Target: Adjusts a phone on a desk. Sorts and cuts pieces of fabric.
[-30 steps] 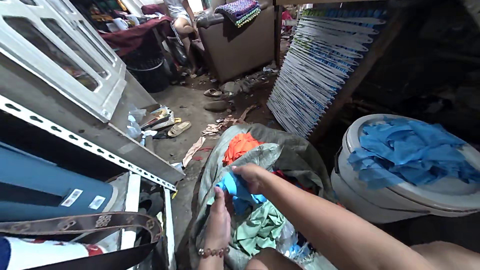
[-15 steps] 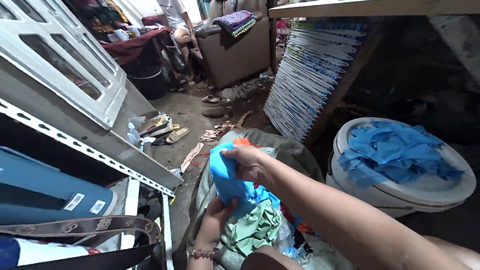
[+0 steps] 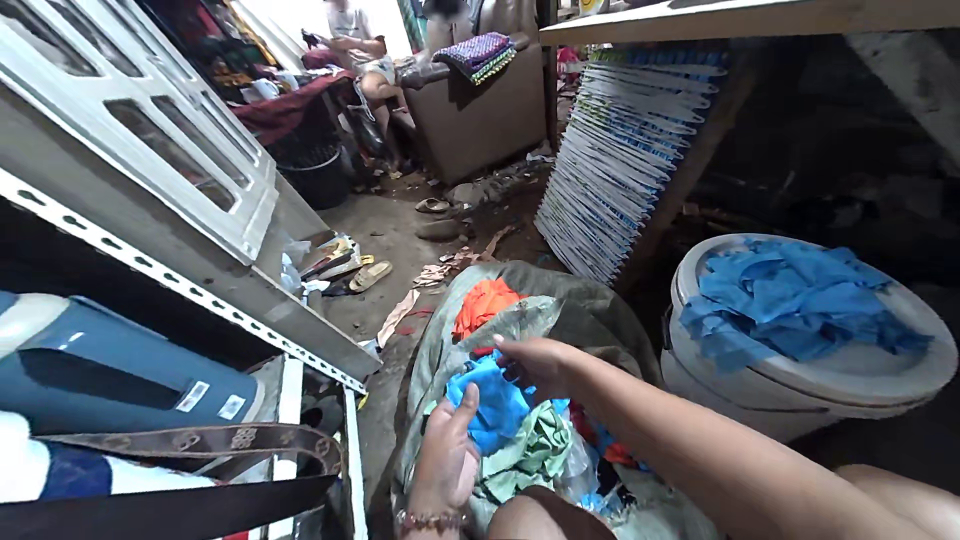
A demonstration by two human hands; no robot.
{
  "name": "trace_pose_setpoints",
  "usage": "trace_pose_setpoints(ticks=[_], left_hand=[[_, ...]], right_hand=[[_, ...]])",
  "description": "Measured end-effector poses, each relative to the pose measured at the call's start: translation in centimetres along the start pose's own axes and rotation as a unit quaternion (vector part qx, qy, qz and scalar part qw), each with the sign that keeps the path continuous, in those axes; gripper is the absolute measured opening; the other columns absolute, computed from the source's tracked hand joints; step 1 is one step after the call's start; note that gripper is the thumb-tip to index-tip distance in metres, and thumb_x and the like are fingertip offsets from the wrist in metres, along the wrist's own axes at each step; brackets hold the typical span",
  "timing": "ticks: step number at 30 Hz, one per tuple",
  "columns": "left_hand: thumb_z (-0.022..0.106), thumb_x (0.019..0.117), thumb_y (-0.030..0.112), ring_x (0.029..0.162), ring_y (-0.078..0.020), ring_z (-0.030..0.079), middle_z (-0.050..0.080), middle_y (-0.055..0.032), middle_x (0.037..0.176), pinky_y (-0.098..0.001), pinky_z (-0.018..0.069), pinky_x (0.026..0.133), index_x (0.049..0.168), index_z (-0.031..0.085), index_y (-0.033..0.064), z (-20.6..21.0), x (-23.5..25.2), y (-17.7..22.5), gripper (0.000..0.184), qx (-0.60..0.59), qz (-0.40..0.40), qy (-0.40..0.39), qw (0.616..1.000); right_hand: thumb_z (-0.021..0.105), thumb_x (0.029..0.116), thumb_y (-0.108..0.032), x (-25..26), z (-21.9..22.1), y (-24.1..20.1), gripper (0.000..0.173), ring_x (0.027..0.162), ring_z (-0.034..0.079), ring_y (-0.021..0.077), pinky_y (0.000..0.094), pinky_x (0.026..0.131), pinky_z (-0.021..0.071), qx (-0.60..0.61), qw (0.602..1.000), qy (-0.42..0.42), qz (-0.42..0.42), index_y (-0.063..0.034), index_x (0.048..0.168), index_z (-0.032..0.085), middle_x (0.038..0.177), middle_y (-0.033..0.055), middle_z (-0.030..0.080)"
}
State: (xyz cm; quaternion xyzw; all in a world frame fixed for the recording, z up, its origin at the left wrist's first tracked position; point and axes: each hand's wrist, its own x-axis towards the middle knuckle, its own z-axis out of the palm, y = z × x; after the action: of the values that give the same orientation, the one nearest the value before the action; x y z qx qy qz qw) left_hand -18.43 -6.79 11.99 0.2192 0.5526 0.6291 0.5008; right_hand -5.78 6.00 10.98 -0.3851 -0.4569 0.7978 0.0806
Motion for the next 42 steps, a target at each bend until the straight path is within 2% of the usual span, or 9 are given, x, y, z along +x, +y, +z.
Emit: trace_pose_setpoints(ticks=[7, 11, 19, 22, 25, 30, 34, 38, 42], left_hand=[[0.042, 0.1093, 0.010, 0.092, -0.0220, 0.072, 0.068, -0.0159, 0.107, -0.0389, 0.0623, 0.079, 0.133, 0.047, -0.0012, 2.7, 1.4, -0.3, 0.027, -0.059, -0.025, 0.051, 0.997], [0.042, 0.1002, -0.011, 0.090, -0.0194, 0.072, 0.067, -0.0143, 0.108, -0.0361, 0.0625, 0.076, 0.132, 0.043, -0.0005, 2.8, 1.2, -0.8, 0.034, -0.085, -0.013, 0.026, 0.996], [0.032, 0.1011, -0.003, 0.071, -0.0216, 0.072, 0.070, -0.0143, 0.089, -0.0368, 0.0621, 0.061, 0.123, 0.047, 0.0013, 3.4, 0.9, -1.7, 0.027, -0.139, -0.018, 0.014, 0.990], [0.031, 0.0993, 0.009, 0.083, -0.0244, 0.072, 0.069, -0.0141, 0.096, -0.0422, 0.0616, 0.068, 0.114, 0.051, 0.0053, 3.5, 0.6, -1.5, 0.025, -0.229, -0.035, 0.023, 0.972], [0.029, 0.1102, 0.025, 0.095, -0.0254, 0.073, 0.071, -0.0146, 0.106, -0.0431, 0.0624, 0.077, 0.125, 0.053, 0.0046, 3.5, 0.4, -1.4, 0.034, -0.210, -0.035, 0.005, 0.977], [0.043, 0.1076, 0.004, 0.089, -0.0223, 0.073, 0.069, -0.0155, 0.104, -0.0389, 0.0631, 0.077, 0.134, 0.045, 0.0001, 4.3, 0.0, -1.5, 0.026, -0.118, -0.005, 0.033, 0.993], [0.042, 0.1081, 0.005, 0.093, -0.0194, 0.072, 0.070, -0.0142, 0.106, -0.0354, 0.0620, 0.081, 0.132, 0.046, -0.0022, 4.4, 0.1, -1.8, 0.026, -0.086, 0.034, 0.019, 0.996], [0.040, 0.1093, 0.008, 0.094, -0.0183, 0.072, 0.070, -0.0138, 0.108, -0.0337, 0.0613, 0.079, 0.132, 0.046, -0.0022, 4.7, 0.1, -2.0, 0.026, -0.073, 0.037, 0.016, 0.997], [0.039, 0.1091, 0.007, 0.095, -0.0188, 0.072, 0.072, -0.0149, 0.109, -0.0328, 0.0609, 0.080, 0.130, 0.048, -0.0036, 4.6, 0.0, -2.2, 0.025, -0.063, 0.034, -0.010, 0.997]], right_hand=[[0.070, 0.0962, -0.013, -4.0, -1.7, 1.9, 0.017, 0.077, 0.060, 0.0107, 0.0292, 0.070, 0.0525, -0.087, 0.982, 0.083, -0.147, 0.0007, 0.105, 0.065, 0.090, 0.0048, 0.063], [0.067, 0.0981, -0.018, -5.5, -1.2, -0.6, 0.025, 0.086, 0.063, 0.0176, 0.0377, 0.082, 0.0524, -0.230, 0.946, 0.137, -0.185, 0.0036, 0.111, 0.067, 0.099, 0.0126, 0.066], [0.060, 0.1025, -0.009, -6.4, 0.3, 0.2, 0.008, 0.062, 0.062, 0.0085, 0.0224, 0.057, 0.0533, 0.109, 0.988, 0.008, -0.106, -0.0037, 0.108, 0.056, 0.081, 0.0029, 0.064], [0.063, 0.0995, -0.008, -5.7, -0.5, 2.2, 0.019, 0.065, 0.063, 0.0121, 0.0275, 0.060, 0.0554, 0.007, 0.987, 0.074, -0.139, 0.0007, 0.114, 0.055, 0.088, 0.0073, 0.065], [0.068, 0.0970, -0.013, -5.5, -1.0, 3.2, 0.040, 0.071, 0.065, 0.0153, 0.0318, 0.066, 0.0560, -0.102, 0.974, 0.112, -0.167, 0.0015, 0.129, 0.048, 0.094, 0.0112, 0.065], [0.074, 0.0905, -0.024, -5.4, -1.8, 4.4, 0.066, 0.124, 0.056, 0.0294, 0.0430, 0.105, 0.0471, -0.172, 0.942, 0.113, -0.265, 0.0017, 0.145, 0.049, 0.140, 0.0229, 0.054], [0.062, 0.0998, -0.018, -5.6, -1.6, 4.7, 0.037, 0.100, 0.066, 0.0195, 0.0371, 0.091, 0.0542, -0.155, 0.948, 0.071, -0.270, 0.0050, 0.129, 0.059, 0.114, 0.0171, 0.066], [0.061, 0.1008, -0.030, -6.3, -1.1, 4.4, 0.060, 0.133, 0.050, 0.0332, 0.0452, 0.112, 0.0413, -0.213, 0.940, 0.083, -0.253, 0.0019, 0.149, 0.046, 0.145, 0.0254, 0.049], [0.062, 0.0989, -0.041, -6.7, -1.7, 3.5, 0.050, 0.133, 0.049, 0.0348, 0.0552, 0.111, 0.0377, -0.262, 0.931, 0.085, -0.237, 0.0036, 0.122, 0.066, 0.140, 0.0231, 0.053]])
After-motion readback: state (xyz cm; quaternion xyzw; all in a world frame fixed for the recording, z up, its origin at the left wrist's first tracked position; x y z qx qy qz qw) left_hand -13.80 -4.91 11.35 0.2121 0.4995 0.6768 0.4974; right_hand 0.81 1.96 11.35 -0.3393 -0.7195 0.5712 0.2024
